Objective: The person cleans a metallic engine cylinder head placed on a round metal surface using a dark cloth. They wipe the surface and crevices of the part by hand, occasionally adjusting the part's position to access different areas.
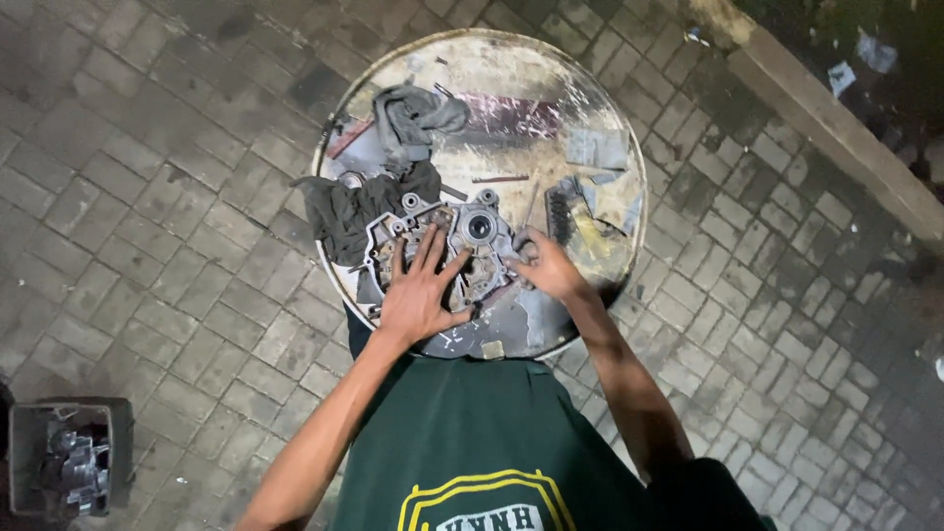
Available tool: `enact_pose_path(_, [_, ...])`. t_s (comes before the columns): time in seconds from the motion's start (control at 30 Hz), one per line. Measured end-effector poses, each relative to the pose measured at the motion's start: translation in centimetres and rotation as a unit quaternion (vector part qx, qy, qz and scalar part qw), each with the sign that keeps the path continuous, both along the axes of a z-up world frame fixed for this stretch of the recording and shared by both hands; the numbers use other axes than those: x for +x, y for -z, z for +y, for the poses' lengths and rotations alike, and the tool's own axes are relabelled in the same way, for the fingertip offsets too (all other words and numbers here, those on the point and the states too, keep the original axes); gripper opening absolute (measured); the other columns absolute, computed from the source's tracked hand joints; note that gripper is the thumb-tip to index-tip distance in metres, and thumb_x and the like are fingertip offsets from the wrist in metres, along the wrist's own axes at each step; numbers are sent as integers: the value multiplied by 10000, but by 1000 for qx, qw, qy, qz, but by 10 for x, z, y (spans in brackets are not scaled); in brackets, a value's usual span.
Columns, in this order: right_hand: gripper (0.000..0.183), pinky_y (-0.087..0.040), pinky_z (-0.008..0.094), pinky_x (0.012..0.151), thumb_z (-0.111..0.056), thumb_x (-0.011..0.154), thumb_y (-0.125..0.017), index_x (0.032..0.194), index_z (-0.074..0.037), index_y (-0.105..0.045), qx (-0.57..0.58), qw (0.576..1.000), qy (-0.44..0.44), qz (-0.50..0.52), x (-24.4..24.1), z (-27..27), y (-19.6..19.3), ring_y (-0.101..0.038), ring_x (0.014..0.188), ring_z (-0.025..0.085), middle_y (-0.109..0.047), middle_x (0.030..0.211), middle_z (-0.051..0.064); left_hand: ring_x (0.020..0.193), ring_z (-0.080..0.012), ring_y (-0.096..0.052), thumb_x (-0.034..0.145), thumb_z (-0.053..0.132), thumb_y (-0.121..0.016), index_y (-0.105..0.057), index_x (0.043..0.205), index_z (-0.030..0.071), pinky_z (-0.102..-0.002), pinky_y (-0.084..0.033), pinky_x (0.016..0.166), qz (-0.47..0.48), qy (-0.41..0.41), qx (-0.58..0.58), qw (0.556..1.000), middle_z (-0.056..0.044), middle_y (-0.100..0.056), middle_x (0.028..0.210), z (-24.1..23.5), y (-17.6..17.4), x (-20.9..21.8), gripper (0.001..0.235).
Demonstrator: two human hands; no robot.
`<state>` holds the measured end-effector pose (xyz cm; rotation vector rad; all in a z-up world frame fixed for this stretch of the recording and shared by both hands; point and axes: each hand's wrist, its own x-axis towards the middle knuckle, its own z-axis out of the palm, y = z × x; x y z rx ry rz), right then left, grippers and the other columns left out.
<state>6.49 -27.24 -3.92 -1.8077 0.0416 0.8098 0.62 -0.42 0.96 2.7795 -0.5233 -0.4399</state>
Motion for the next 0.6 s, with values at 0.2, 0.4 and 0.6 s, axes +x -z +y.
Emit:
enact_pose_path(0.2, [340, -632, 335, 471, -94, 951, -689, 1226, -13, -506, 7, 998, 50, 31, -6, -16, 18, -692, 614, 281, -643, 798, 230, 1574, -276, -133, 737, 723, -626, -403, 1529, 342, -679, -121, 1198, 0, 5, 0, 1000, -132, -263, 1657, 1, 7, 0, 907])
enact_pose_path(0.4, [363, -643, 292, 512, -115, 934, -748, 1214, -26, -535, 47, 995, 79, 37, -15, -11, 23, -689, 617, 217, -666, 829, 194, 1578, -269, -121, 781, 734, -573, -388, 1538, 352, -672, -115, 1201, 8, 6, 7, 1000, -125, -254, 1666, 1, 0, 2, 868])
enact_pose_path(0.6, [736, -641, 418, 633, -359, 980, -714, 1488, 77, -409, -134, 988, 72, 39, -26, 23, -16, -742, 946, 363, -657, 1214, 356, 1567, -298, -144, 758, 664, -663, -362, 1552, 303, -685, -154, 1179, -22, 15, -14, 1000, -165, -262, 1643, 3, -4, 1, 923])
